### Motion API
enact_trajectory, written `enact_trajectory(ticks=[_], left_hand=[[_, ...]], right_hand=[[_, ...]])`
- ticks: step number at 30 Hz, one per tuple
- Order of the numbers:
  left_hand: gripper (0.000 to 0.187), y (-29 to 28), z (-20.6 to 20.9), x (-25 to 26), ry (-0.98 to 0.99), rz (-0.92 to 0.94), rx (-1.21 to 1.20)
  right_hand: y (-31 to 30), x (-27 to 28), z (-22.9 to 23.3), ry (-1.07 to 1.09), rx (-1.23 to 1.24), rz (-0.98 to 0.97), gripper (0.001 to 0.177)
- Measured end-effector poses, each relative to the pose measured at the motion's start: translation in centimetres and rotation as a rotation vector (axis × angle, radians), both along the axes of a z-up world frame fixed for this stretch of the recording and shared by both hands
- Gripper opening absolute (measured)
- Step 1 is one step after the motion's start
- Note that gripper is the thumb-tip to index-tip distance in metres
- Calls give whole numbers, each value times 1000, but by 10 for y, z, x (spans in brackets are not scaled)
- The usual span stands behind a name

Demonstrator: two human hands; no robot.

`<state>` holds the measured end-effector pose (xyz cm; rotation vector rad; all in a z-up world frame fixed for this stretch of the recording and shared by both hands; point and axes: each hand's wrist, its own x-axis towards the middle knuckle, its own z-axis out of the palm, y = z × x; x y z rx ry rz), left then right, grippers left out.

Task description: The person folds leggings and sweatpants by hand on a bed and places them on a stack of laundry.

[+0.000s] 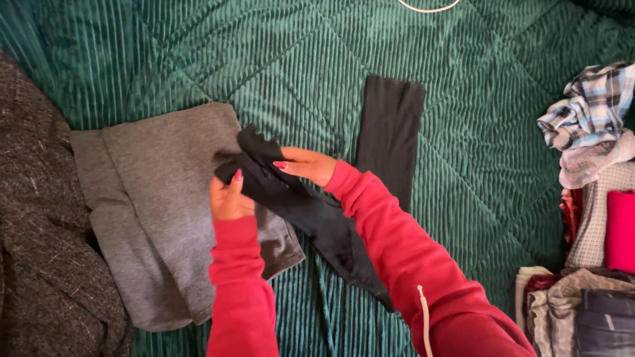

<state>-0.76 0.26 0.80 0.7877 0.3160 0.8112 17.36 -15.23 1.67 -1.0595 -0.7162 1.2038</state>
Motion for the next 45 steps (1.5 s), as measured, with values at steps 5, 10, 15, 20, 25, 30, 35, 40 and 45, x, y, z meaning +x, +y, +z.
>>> enact_trajectory(ticks=[5,10,15,20,25,30,35,40,45], left_hand=[[47,1,41,-49,-51,-73,-120],[48,6,24,-81,-125,-75,-140],[52,14,12,-107,-107,5,-220],[49,17,16,-134,-25,0,-224],[43,31,19,-139,189,-154,-211],[26,41,41,-98,94,-254,-279],[20,70,30,-23,413,-157,1],[18,110,-10,48,488,-252,121],[22,149,-67,104,585,-361,16]], right_hand=[[31,-7,-10,227,54,-18,56],[54,-1,-10,-11,13,43,59],[71,6,14,-955,-75,-15,60],[80,19,-2,-992,-376,55,88],[19,45,-104,-958,-254,-373,40],[-25,35,-209,-296,-462,-400,23],[-23,45,-222,-258,-622,-201,17],[-23,52,-217,-122,-820,-143,19],[-29,45,-219,-51,-780,-222,33]])
